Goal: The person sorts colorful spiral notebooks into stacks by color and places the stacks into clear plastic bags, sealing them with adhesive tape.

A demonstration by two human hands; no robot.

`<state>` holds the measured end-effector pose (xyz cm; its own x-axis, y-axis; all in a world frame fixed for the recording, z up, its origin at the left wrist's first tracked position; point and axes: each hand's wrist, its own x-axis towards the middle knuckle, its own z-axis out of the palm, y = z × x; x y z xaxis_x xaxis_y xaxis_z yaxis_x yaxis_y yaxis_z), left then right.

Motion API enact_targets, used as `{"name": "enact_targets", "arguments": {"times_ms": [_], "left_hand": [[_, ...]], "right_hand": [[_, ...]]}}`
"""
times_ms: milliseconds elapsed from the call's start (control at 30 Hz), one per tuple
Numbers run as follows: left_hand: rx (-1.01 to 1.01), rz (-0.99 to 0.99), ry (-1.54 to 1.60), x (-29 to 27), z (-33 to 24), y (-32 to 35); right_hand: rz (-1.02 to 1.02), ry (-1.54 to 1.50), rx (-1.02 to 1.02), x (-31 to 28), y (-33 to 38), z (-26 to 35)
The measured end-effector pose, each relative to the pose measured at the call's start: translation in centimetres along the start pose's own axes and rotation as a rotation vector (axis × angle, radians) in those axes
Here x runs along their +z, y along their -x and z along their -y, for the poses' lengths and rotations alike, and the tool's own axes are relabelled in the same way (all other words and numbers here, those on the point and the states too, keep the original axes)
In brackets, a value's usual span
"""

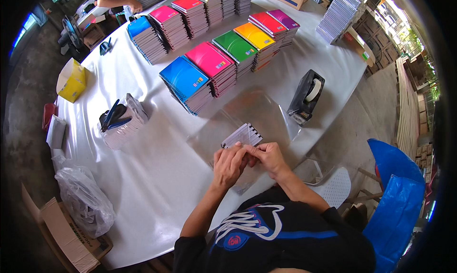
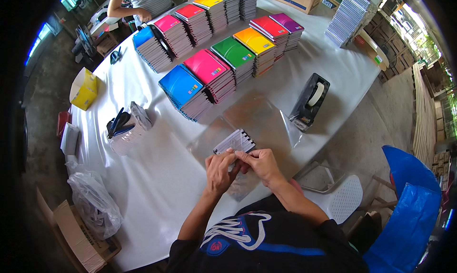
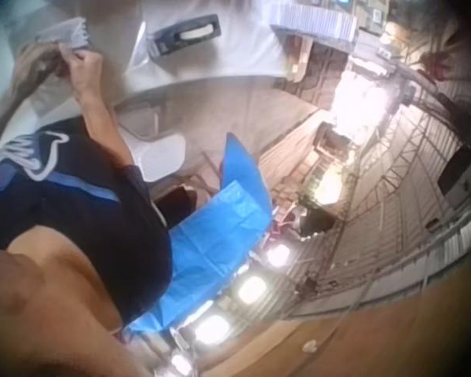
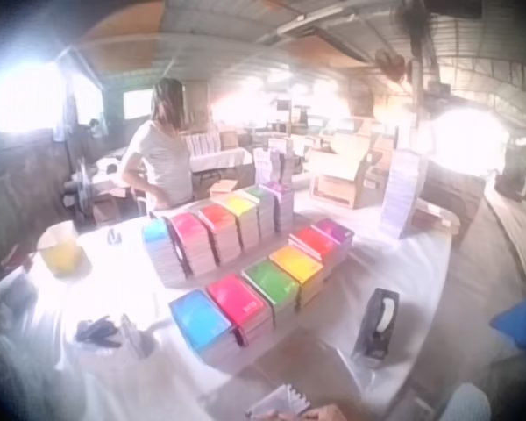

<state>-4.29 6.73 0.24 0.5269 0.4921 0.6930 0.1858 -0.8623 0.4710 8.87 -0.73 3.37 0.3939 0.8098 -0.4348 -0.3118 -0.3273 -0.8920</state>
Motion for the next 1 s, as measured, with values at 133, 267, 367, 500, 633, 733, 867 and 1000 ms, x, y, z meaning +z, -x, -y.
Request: {"name": "enact_targets", "arguments": {"times_ms": [133,267,367,500,633,733,867,1000], "left_hand": [[-0.150,0.273,-0.130,-1.9,-0.8,-1.0],[-0.248,0.437,-0.113,-3.3,-2.2,-4.1],[-0.322,0.574,-0.235,-2.5,-3.2,-6.3],[-0.407,0.635,-0.371,0.5,-2.2,-8.0],[-0.580,0.354,0.209,-1.4,-1.9,-8.9],[-0.579,0.045,0.790,-2.9,-1.5,-5.4],[-0.440,0.236,0.097,-2.3,-2.3,0.6],[-0.769,0.178,0.120,1.3,-2.1,3.6]], "right_hand": [[-0.084,0.077,-0.058,0.0,0.0,-0.8],[-0.160,0.442,-0.198,-1.5,-1.3,-3.4],[-0.298,0.556,-0.688,-2.0,-3.7,-7.3],[-0.092,0.805,-0.629,-2.3,-2.7,-7.2],[0.470,0.560,-0.299,-2.8,-1.0,-7.5],[0.572,-0.143,-0.234,-2.9,-1.1,-5.8],[0.624,0.153,-0.615,-5.2,-4.5,0.3],[0.635,0.447,-0.594,-5.7,-5.9,-2.2]]}}
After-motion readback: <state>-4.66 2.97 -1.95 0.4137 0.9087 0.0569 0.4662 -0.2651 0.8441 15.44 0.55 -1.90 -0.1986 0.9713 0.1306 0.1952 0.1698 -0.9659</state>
